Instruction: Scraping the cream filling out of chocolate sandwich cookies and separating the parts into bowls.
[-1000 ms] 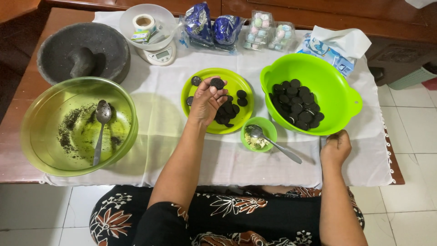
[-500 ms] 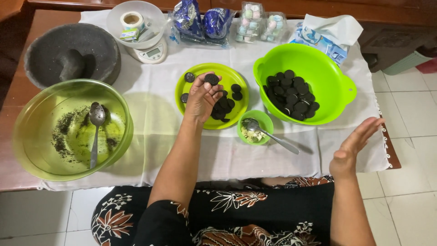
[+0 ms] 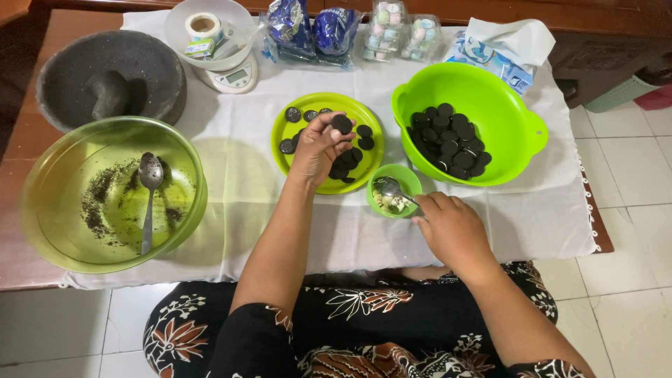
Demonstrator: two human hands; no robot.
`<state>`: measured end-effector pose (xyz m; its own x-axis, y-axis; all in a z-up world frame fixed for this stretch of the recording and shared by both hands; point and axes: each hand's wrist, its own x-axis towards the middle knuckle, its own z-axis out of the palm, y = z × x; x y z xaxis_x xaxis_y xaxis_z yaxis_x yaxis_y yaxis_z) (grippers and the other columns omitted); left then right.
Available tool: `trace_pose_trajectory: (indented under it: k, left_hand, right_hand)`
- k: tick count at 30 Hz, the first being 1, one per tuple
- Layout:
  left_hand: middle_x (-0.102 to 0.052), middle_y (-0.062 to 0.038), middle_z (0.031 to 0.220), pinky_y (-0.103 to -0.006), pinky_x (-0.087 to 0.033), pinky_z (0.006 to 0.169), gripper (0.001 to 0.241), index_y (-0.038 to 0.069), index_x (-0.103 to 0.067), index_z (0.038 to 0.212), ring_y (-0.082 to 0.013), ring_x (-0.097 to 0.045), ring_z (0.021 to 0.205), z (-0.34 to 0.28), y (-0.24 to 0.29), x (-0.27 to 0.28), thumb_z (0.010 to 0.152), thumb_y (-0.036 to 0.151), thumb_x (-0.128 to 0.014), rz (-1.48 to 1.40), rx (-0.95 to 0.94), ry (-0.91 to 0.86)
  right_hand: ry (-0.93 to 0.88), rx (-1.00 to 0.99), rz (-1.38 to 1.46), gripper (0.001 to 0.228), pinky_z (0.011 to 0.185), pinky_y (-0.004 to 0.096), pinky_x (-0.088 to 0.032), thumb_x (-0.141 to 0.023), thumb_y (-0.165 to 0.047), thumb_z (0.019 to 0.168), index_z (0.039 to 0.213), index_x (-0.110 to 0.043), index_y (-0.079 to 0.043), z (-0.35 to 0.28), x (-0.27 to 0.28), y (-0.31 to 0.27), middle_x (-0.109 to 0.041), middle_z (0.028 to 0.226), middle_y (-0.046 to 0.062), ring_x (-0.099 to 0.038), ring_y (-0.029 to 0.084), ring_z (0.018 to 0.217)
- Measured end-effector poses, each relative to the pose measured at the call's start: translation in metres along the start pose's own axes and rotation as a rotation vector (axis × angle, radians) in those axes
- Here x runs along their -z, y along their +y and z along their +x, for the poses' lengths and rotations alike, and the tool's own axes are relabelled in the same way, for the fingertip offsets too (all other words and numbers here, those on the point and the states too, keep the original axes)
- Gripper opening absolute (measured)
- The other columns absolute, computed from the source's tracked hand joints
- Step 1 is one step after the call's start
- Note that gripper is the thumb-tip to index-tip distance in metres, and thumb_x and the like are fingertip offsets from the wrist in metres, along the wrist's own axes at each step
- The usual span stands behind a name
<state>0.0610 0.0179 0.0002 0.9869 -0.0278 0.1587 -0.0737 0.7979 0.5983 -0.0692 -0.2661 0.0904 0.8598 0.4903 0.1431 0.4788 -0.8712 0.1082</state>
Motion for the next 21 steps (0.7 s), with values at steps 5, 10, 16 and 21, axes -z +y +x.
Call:
trace_pose_trajectory:
  k: [5, 10, 16, 21]
  left_hand:
    - [-0.074, -0.023, 0.112, -0.0359, -0.068, 0.079, 0.042, 0.0, -0.067, 0.125, -0.03, -0.077, 0.094, -0.004, -0.001, -0.007, 0.085, 0.004, -0.08, 0.006, 0.009, -0.036]
    - [-0.075, -0.021, 0.109, -0.0382, -0.068, 0.081, 0.045, -0.002, -0.066, 0.126, -0.0319, -0.077, 0.095, -0.009, 0.004, -0.018, 0.083, 0.001, -0.08, 0.001, 0.024, -0.081]
    - [-0.076, -0.02, 0.104, -0.0388, -0.068, 0.079, 0.043, -0.003, -0.067, 0.124, -0.0319, -0.077, 0.093, -0.009, 0.005, -0.018, 0.083, 0.001, -0.081, 0.016, 0.021, -0.082]
    - [-0.076, -0.022, 0.103, -0.0374, -0.068, 0.079, 0.039, -0.004, -0.068, 0.122, -0.0323, -0.078, 0.093, -0.012, 0.003, -0.023, 0.085, 0.003, -0.079, 0.015, 0.038, -0.088]
  right_hand:
    - [-0.22, -0.109, 0.009, 0.039, 0.073, 0.046, -0.063, -0.063, -0.027, 0.092, 0.13, -0.06, -0.018, 0.011, 0.0, 0.001, -0.066, 0.107, 0.007, -0.075, 0.034, 0.087]
    - [-0.302, -0.097, 0.132, 0.034, 0.074, 0.047, -0.063, -0.05, -0.015, 0.1, 0.133, -0.057, -0.013, 0.012, 0.017, -0.004, -0.066, 0.101, 0.01, -0.075, 0.037, 0.089]
    - [-0.248, -0.259, 0.427, 0.034, 0.088, 0.052, -0.058, -0.042, -0.028, 0.107, 0.136, -0.057, -0.019, -0.006, 0.028, 0.009, -0.07, 0.113, 0.015, -0.072, 0.041, 0.105]
    - [-0.174, -0.425, 0.704, 0.029, 0.091, 0.055, -0.054, -0.045, -0.019, 0.106, 0.121, -0.069, -0.012, -0.019, 0.024, 0.001, -0.074, 0.1, 0.022, -0.069, 0.047, 0.102]
